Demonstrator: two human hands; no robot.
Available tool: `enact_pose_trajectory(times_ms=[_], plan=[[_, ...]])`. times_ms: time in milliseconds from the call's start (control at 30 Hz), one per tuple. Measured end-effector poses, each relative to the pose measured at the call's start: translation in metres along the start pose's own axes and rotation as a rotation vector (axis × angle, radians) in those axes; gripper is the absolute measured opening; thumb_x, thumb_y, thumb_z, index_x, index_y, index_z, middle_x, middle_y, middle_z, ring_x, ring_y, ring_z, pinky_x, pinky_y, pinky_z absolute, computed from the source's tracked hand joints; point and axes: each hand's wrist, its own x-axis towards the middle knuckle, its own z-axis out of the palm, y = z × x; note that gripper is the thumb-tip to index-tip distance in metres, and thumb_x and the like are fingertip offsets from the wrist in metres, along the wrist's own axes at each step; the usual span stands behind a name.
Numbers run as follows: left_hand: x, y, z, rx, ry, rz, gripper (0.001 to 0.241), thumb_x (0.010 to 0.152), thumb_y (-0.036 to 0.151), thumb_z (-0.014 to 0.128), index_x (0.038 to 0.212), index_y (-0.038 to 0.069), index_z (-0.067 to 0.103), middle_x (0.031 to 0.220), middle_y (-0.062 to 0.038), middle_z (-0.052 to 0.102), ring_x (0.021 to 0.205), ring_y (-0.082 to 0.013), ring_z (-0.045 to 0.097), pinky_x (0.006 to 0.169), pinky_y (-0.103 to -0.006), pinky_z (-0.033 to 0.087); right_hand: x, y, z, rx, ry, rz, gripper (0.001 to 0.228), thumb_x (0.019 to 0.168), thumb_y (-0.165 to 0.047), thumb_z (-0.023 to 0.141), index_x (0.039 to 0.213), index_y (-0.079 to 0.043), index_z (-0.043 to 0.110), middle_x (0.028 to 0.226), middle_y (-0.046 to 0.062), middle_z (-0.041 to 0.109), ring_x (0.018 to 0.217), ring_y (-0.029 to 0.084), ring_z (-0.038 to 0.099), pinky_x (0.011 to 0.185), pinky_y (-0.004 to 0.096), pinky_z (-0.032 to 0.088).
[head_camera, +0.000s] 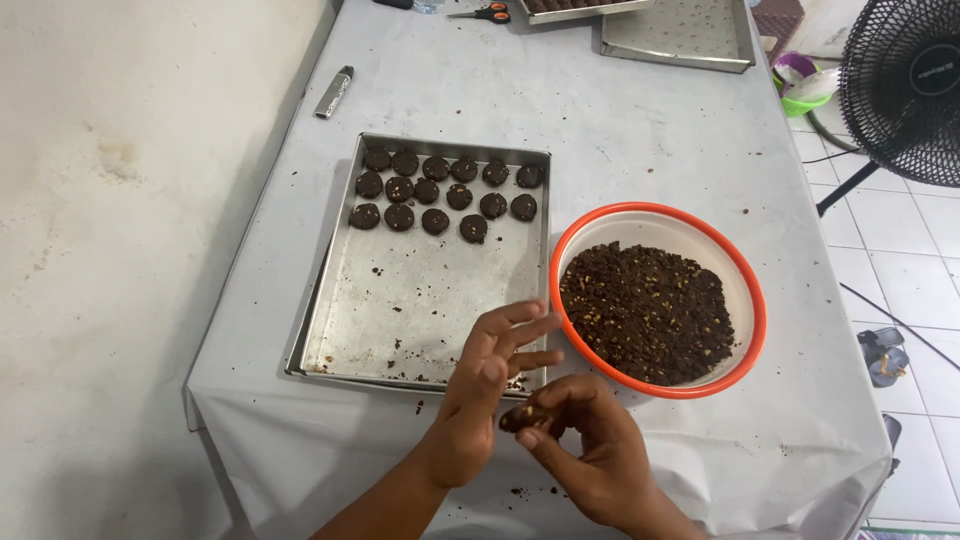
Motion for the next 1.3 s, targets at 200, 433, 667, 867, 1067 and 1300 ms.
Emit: enact_pose_trajectory(times_ms=[200,433,667,867,1067,1300], plan=[[-0.008,0.006,-0.011,0.414,0.04,-0.118,0.023,0.093,0.018,0.072,0.115,0.014,0.069,0.096,0.0,0.063,0.086,-0.0093,0.064,0.076,-0.0258,0.052,0.003,-0.013,-0.01,-0.162,0.316,0.145,0.03,0.085,-0.009,0.076,0.109,-0.006,0.059,0.093,0.009,0.073,0.07,0.014,0.067,0.05,0.027,0.059],[-0.007,0.007,-0.008,0.498,0.035,-0.108,0.017,0.089,0.022,0.078,0.104,0.016,0.072,0.102,0.001,0.071,0.068,-0.0094,0.061,0.06,-0.0232,0.049,0.01,-0.027,-0.007,-0.161,0.366,0.179,0.027,0.086,-0.008,0.074,0.11,-0.006,0.061,0.088,0.01,0.073,0.071,0.017,0.068,0.052,0.029,0.059],[-0.005,0.006,-0.025,0.51,0.055,-0.117,0.014,0.089,0.013,0.077,0.103,0.013,0.073,0.098,-0.001,0.068,0.072,-0.0108,0.061,0.062,-0.0239,0.052,0.014,-0.035,-0.008,-0.308,0.272,0.156,0.028,0.088,-0.009,0.069,0.115,-0.009,0.064,0.123,0.008,0.074,0.082,0.013,0.069,0.058,0.028,0.064],[0.011,0.029,-0.089,0.911,0.109,0.046,0.017,0.089,0.015,0.078,0.105,0.012,0.072,0.1,-0.003,0.072,0.071,-0.0101,0.069,0.054,-0.0213,0.056,0.008,-0.035,-0.029,-0.405,0.347,-0.05,0.028,0.094,-0.006,0.062,0.121,-0.004,0.058,0.127,0.011,0.066,0.084,0.013,0.066,0.061,0.025,0.063],[0.03,0.032,-0.179,1.639,0.163,0.142,0.016,0.094,0.027,0.075,0.107,0.018,0.075,0.104,0.005,0.066,0.062,-0.0124,0.064,0.047,-0.0317,0.049,0.008,-0.037,-0.044,-0.412,0.466,-0.062,0.024,0.095,0.002,0.06,0.118,-0.002,0.058,0.123,0.012,0.065,0.085,0.018,0.069,0.062,0.026,0.06],[0.047,0.011,-0.191,1.812,0.053,0.201,0.015,0.094,0.033,0.073,0.102,0.021,0.078,0.103,0.01,0.066,0.055,-0.0164,0.06,0.04,-0.0335,0.045,0.005,-0.031,-0.053,-0.427,0.436,-0.109,0.014,0.097,0.006,0.056,0.109,0.0,0.06,0.12,0.02,0.064,0.078,0.021,0.069,0.063,0.026,0.06]])
